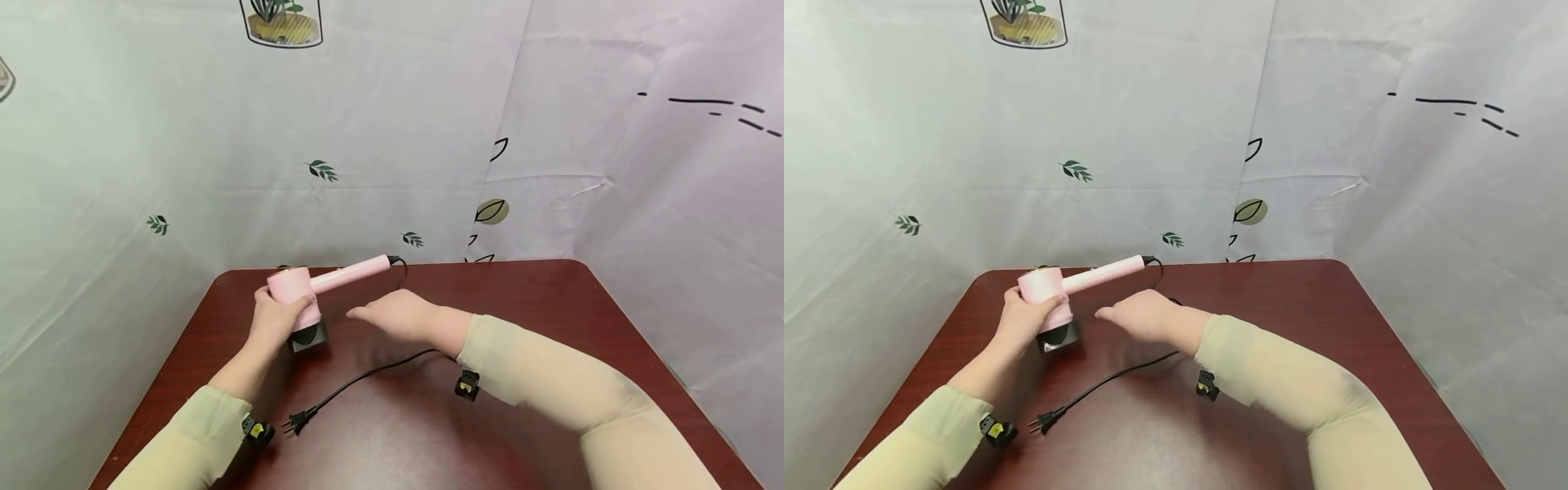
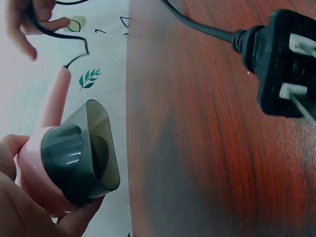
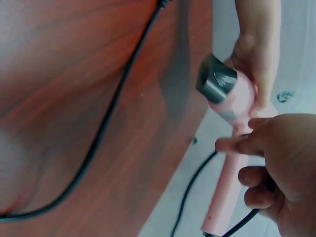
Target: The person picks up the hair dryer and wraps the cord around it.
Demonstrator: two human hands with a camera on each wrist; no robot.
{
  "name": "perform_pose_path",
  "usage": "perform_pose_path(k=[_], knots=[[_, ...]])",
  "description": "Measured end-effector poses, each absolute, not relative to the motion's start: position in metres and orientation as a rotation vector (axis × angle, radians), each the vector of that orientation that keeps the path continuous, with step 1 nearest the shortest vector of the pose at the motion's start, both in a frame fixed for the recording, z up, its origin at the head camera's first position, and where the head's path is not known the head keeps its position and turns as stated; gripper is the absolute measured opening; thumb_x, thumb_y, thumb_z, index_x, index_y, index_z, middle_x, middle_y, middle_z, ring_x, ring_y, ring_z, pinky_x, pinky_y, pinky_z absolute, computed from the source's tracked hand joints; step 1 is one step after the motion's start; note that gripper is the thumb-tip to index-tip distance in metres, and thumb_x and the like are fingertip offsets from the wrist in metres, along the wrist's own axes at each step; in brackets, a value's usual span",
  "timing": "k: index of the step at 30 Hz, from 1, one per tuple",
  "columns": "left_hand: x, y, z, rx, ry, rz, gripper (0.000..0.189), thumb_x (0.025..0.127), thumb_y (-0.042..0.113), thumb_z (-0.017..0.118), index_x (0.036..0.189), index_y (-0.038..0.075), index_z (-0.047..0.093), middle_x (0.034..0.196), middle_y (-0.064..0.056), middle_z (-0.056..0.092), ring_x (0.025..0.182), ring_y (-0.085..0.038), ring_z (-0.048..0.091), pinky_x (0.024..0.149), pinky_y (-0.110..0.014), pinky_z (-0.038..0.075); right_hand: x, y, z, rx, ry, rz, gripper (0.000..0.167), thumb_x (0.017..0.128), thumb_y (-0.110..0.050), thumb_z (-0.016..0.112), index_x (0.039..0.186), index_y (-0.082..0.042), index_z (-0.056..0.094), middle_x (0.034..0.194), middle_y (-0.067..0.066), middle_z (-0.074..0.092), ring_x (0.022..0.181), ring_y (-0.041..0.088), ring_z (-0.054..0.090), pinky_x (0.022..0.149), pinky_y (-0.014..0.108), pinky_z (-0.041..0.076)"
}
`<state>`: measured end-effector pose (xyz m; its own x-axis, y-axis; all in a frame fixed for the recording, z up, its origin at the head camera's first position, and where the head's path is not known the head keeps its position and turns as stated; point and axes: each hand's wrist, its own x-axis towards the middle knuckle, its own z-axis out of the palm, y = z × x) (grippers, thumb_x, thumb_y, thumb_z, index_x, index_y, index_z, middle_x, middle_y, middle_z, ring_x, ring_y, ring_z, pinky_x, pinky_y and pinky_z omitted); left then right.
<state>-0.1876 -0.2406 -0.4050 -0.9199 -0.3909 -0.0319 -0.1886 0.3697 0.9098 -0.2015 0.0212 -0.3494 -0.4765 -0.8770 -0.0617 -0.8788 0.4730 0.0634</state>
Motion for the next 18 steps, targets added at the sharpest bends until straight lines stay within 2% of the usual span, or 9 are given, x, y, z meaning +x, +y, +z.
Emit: perform_pose_path(k=[2, 4, 6, 8, 10, 11, 18], knots=[[-0.186, -0.241, -0.402, 0.495, -2.481, -1.548, 0.101, 0.082, 0.042, 0.077, 0.152, 0.000, 0.017, 0.138, -0.025, 0.042, 0.119, -0.036, 0.049, 0.100, -0.047, 0.042, -0.205, 0.024, -0.344, -1.662, 2.671, 0.078, 0.045, 0.104, -0.020, 0.052, 0.148, -0.024, 0.045, 0.125, -0.009, 0.065, 0.109, 0.004, 0.061, 0.093, 0.027, 0.047], [-0.184, -0.242, -0.400, 0.461, -2.522, -1.522, 0.099, 0.083, 0.043, 0.076, 0.152, 0.000, 0.019, 0.138, -0.024, 0.043, 0.119, -0.036, 0.049, 0.099, -0.048, 0.043, -0.207, 0.027, -0.339, -1.736, 2.693, 0.057, 0.039, 0.102, -0.016, 0.054, 0.140, -0.024, 0.053, 0.104, -0.012, 0.067, 0.088, 0.001, 0.061, 0.080, 0.024, 0.049], [-0.183, -0.243, -0.398, 0.424, -2.563, -1.497, 0.098, 0.084, 0.044, 0.075, 0.153, 0.000, 0.020, 0.139, -0.024, 0.044, 0.118, -0.036, 0.049, 0.099, -0.049, 0.043, -0.210, 0.029, -0.335, -1.783, 2.730, 0.043, 0.031, 0.101, -0.013, 0.055, 0.129, -0.025, 0.059, 0.083, -0.013, 0.062, 0.069, 0.001, 0.052, 0.069, 0.023, 0.047], [-0.182, -0.244, -0.397, 0.387, -2.592, -1.490, 0.096, 0.086, 0.044, 0.073, 0.154, 0.000, 0.021, 0.141, -0.023, 0.044, 0.118, -0.035, 0.049, 0.098, -0.049, 0.044, -0.213, 0.030, -0.332, -1.803, 2.775, 0.046, 0.018, 0.100, -0.012, 0.054, 0.113, -0.023, 0.060, 0.069, -0.011, 0.049, 0.060, 0.005, 0.040, 0.062, 0.023, 0.042], [-0.181, -0.246, -0.396, 0.359, -2.618, -1.484, 0.094, 0.087, 0.044, 0.072, 0.154, 0.001, 0.022, 0.141, -0.022, 0.044, 0.118, -0.035, 0.050, 0.097, -0.049, 0.044, -0.216, 0.032, -0.330, -1.792, 2.835, 0.042, 0.007, 0.100, -0.015, 0.054, 0.100, -0.021, 0.056, 0.065, -0.010, 0.042, 0.057, 0.007, 0.035, 0.061, 0.025, 0.040], [-0.180, -0.247, -0.395, 0.347, -2.630, -1.479, 0.093, 0.087, 0.044, 0.071, 0.154, 0.001, 0.023, 0.141, -0.022, 0.044, 0.118, -0.035, 0.050, 0.097, -0.049, 0.045, -0.217, 0.033, -0.330, -1.779, 2.860, 0.042, 0.006, 0.100, -0.016, 0.055, 0.096, -0.020, 0.054, 0.063, -0.010, 0.041, 0.056, 0.008, 0.035, 0.060, 0.026, 0.039], [-0.176, -0.248, -0.394, 0.288, -2.697, -1.415, 0.091, 0.087, 0.045, 0.071, 0.152, 0.002, 0.025, 0.140, -0.022, 0.046, 0.116, -0.035, 0.053, 0.095, -0.049, 0.047, -0.222, 0.035, -0.332, -1.704, 2.991, 0.032, 0.022, 0.097, -0.022, 0.061, 0.078, -0.019, 0.051, 0.064, -0.007, 0.046, 0.054, 0.010, 0.042, 0.051, 0.029, 0.038]])
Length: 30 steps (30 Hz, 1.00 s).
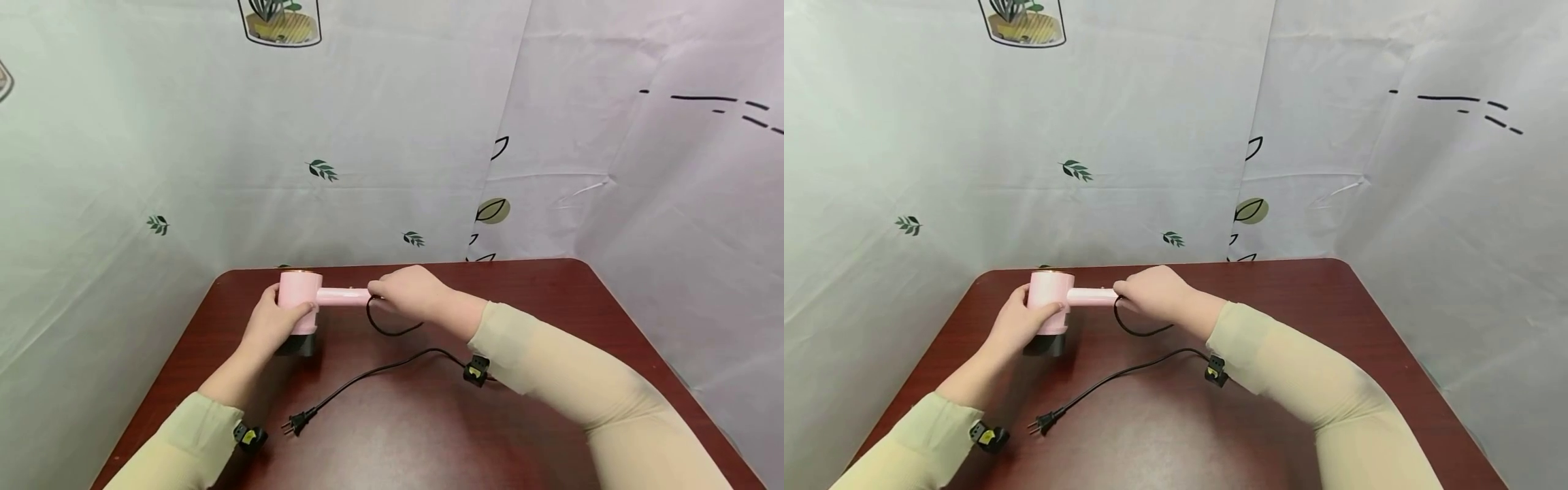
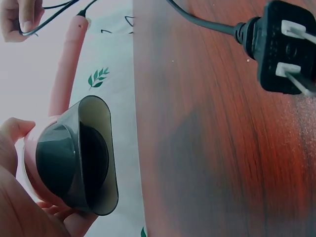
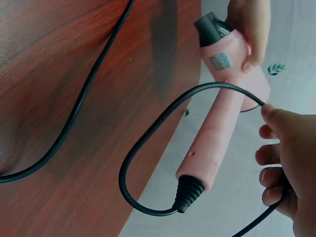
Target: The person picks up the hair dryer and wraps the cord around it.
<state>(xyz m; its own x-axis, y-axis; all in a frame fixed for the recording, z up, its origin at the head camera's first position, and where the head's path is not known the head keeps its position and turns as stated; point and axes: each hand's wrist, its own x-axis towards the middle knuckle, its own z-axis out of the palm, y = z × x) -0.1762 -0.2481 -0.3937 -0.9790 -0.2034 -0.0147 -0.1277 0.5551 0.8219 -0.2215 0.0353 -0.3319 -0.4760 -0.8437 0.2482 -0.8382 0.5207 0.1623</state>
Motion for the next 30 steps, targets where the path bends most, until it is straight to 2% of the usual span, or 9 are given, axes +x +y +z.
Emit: perform_pose_path(k=[4, 10, 19, 25, 30], knots=[[-0.174, -0.246, -0.392, 0.244, -2.726, -1.407, 0.093, 0.087, 0.047, 0.071, 0.153, 0.001, 0.023, 0.140, -0.023, 0.045, 0.116, -0.035, 0.053, 0.095, -0.050, 0.046, -0.222, 0.036, -0.333, 1.342, -2.535, -0.014, 0.026, 0.096, -0.028, 0.063, 0.075, -0.020, 0.050, 0.064, -0.008, 0.046, 0.055, 0.009, 0.043, 0.052, 0.029, 0.038], [-0.171, -0.244, -0.392, 0.157, -2.776, -1.370, 0.088, 0.089, 0.042, 0.070, 0.153, 0.000, 0.026, 0.143, -0.023, 0.045, 0.117, -0.035, 0.053, 0.095, -0.050, 0.046, -0.224, 0.035, -0.335, 1.298, -2.650, 0.056, 0.021, 0.099, -0.038, 0.060, 0.084, -0.023, 0.063, 0.071, -0.010, 0.058, 0.062, 0.007, 0.052, 0.060, 0.030, 0.046], [-0.170, -0.241, -0.395, 0.042, -2.839, -1.295, 0.078, 0.090, 0.036, 0.067, 0.151, 0.002, 0.032, 0.138, -0.022, 0.052, 0.109, -0.031, 0.059, 0.089, -0.047, 0.050, -0.224, 0.035, -0.336, 1.374, -2.773, 0.104, 0.017, 0.100, -0.038, 0.058, 0.093, -0.024, 0.066, 0.079, -0.011, 0.061, 0.070, 0.007, 0.055, 0.067, 0.030, 0.047], [-0.170, -0.240, -0.398, -0.020, -2.860, -1.289, 0.077, 0.090, 0.033, 0.068, 0.151, 0.001, 0.033, 0.137, -0.023, 0.052, 0.110, -0.032, 0.058, 0.089, -0.048, 0.050, -0.221, 0.034, -0.338, 1.387, -2.784, 0.152, 0.022, 0.100, -0.043, 0.056, 0.089, -0.025, 0.065, 0.074, -0.013, 0.058, 0.067, 0.006, 0.054, 0.064, 0.028, 0.046], [-0.169, -0.236, -0.400, -0.098, -2.859, -1.337, 0.075, 0.089, 0.030, 0.068, 0.149, 0.000, 0.035, 0.131, -0.023, 0.056, 0.104, -0.030, 0.060, 0.085, -0.044, 0.051, -0.219, 0.031, -0.343, 1.372, -2.767, 0.183, 0.033, 0.099, -0.048, 0.055, 0.077, -0.024, 0.057, 0.064, -0.011, 0.050, 0.060, 0.007, 0.048, 0.058, 0.027, 0.041]])
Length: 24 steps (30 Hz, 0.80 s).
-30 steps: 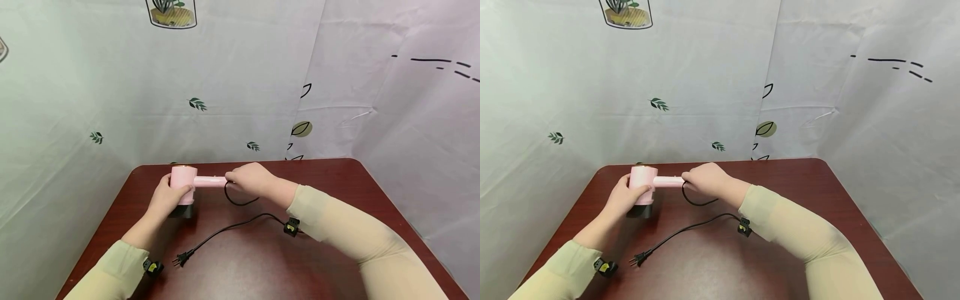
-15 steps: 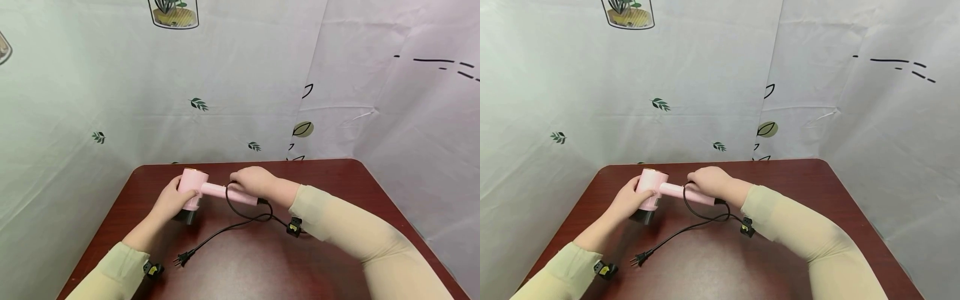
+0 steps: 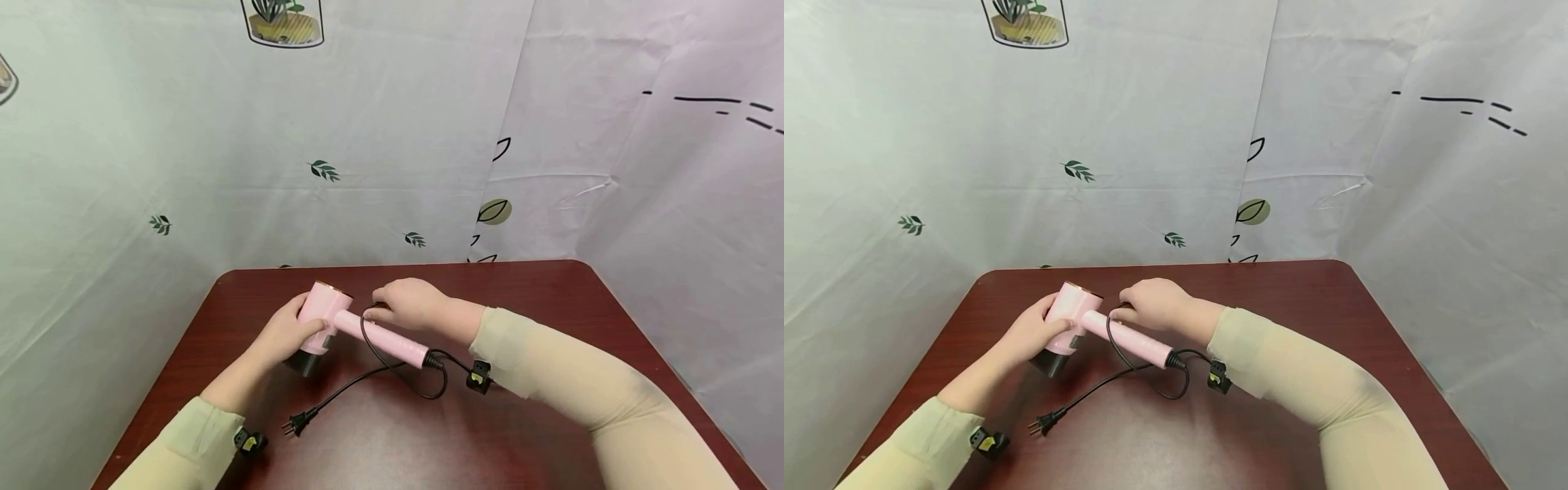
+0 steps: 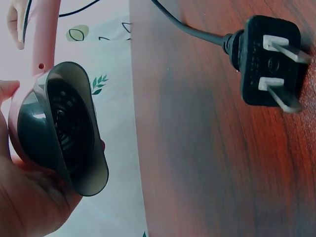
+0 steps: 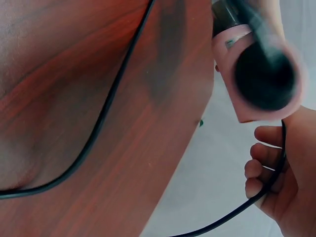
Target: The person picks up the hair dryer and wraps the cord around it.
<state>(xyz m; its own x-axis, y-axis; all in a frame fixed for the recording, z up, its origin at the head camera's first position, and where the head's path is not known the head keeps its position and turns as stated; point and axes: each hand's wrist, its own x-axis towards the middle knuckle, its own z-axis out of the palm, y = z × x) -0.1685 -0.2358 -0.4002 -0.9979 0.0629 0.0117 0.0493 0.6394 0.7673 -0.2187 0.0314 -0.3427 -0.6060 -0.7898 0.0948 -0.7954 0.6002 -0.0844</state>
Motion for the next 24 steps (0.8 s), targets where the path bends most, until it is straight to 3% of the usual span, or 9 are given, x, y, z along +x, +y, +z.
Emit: perform_pose_path(k=[6, 15, 24], knots=[[-0.167, -0.233, -0.403, 0.164, 2.761, 1.390, 0.069, 0.089, 0.024, 0.067, 0.148, 0.001, 0.038, 0.121, -0.021, 0.060, 0.093, -0.025, 0.062, 0.078, -0.037, 0.051, -0.216, 0.027, -0.349, 1.387, -2.781, 0.281, 0.034, 0.100, -0.048, 0.053, 0.076, -0.024, 0.056, 0.064, -0.011, 0.050, 0.061, 0.007, 0.049, 0.059, 0.026, 0.041], [-0.165, -0.232, -0.405, 0.204, 2.622, 1.559, 0.064, 0.090, 0.019, 0.062, 0.147, 0.001, 0.039, 0.127, -0.021, 0.057, 0.094, -0.026, 0.061, 0.081, -0.036, 0.050, -0.216, 0.022, -0.351, 1.427, -2.877, 0.439, 0.029, 0.104, -0.043, 0.046, 0.100, -0.024, 0.067, 0.084, -0.015, 0.062, 0.081, 0.005, 0.058, 0.079, 0.029, 0.048], [-0.165, -0.229, -0.405, 0.206, 2.421, 1.802, 0.061, 0.091, 0.012, 0.056, 0.145, -0.004, 0.033, 0.127, -0.026, 0.053, 0.100, -0.023, 0.059, 0.085, -0.033, 0.048, -0.222, 0.019, -0.354, 1.426, -2.968, 0.719, 0.032, 0.107, -0.032, 0.041, 0.119, -0.015, 0.065, 0.107, -0.003, 0.067, 0.103, 0.011, 0.060, 0.095, 0.032, 0.045]])
